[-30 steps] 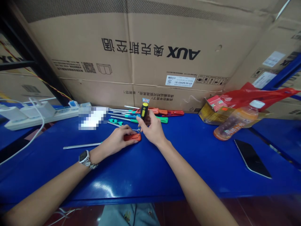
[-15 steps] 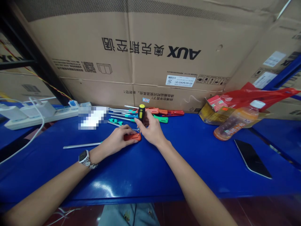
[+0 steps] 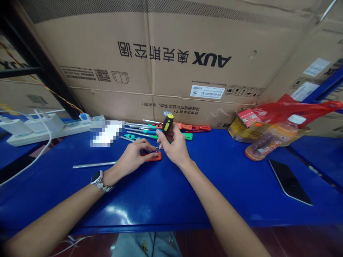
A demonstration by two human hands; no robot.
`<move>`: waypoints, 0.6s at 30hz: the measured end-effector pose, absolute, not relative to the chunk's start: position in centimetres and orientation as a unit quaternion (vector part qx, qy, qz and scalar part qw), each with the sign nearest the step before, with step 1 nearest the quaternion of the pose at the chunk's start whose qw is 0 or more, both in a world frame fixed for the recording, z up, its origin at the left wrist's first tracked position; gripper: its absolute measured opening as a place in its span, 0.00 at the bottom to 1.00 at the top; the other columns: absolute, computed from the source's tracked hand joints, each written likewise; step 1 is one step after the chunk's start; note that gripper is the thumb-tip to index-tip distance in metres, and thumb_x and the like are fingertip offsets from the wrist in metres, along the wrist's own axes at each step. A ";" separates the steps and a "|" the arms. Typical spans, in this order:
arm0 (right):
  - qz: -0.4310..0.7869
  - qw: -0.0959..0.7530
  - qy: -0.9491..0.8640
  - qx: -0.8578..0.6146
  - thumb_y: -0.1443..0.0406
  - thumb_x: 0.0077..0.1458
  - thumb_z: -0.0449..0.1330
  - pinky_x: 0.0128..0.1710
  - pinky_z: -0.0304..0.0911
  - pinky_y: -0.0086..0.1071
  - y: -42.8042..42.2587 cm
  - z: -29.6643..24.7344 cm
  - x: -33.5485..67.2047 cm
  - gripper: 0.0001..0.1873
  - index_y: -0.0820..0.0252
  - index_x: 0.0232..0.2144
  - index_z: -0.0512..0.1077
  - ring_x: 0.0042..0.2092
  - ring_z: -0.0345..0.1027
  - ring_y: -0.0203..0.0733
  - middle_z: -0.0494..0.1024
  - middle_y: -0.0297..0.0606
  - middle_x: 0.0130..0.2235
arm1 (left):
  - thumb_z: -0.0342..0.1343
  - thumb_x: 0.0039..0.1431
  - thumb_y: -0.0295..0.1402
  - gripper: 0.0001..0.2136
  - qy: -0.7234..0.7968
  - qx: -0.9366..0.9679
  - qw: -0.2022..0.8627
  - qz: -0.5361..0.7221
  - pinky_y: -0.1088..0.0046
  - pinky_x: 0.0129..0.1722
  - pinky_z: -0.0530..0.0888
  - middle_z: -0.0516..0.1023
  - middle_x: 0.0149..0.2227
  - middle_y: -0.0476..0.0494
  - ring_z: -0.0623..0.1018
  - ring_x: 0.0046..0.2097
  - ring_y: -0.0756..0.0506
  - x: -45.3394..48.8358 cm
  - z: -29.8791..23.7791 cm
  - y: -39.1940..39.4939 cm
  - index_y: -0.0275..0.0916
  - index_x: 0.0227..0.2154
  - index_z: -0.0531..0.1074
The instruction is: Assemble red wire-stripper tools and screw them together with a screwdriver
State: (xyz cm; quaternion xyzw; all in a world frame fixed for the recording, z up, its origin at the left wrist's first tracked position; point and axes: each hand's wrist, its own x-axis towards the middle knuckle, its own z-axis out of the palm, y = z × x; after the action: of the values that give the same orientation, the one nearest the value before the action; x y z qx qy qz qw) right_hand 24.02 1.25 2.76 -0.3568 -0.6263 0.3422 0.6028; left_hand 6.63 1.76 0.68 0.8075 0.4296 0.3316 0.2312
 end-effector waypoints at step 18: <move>0.349 0.613 -0.615 -0.351 0.53 0.59 0.62 0.23 0.68 0.29 1.1 3.0 23.9 0.15 0.54 0.37 0.63 0.22 0.68 0.33 0.74 0.28 0.26 | 0.62 0.55 0.28 0.01 0.419 0.804 0.249 0.342 0.69 0.38 0.70 0.77 0.33 0.47 0.75 0.37 0.46 6.7 0.8 1.5 0.39 0.29 0.77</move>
State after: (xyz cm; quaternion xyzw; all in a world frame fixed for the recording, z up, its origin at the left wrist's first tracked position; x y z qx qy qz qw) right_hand 23.88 1.07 3.00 -0.3512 -0.6153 0.3493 0.6132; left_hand 6.66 1.53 0.80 0.8037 0.4187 0.3416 0.2492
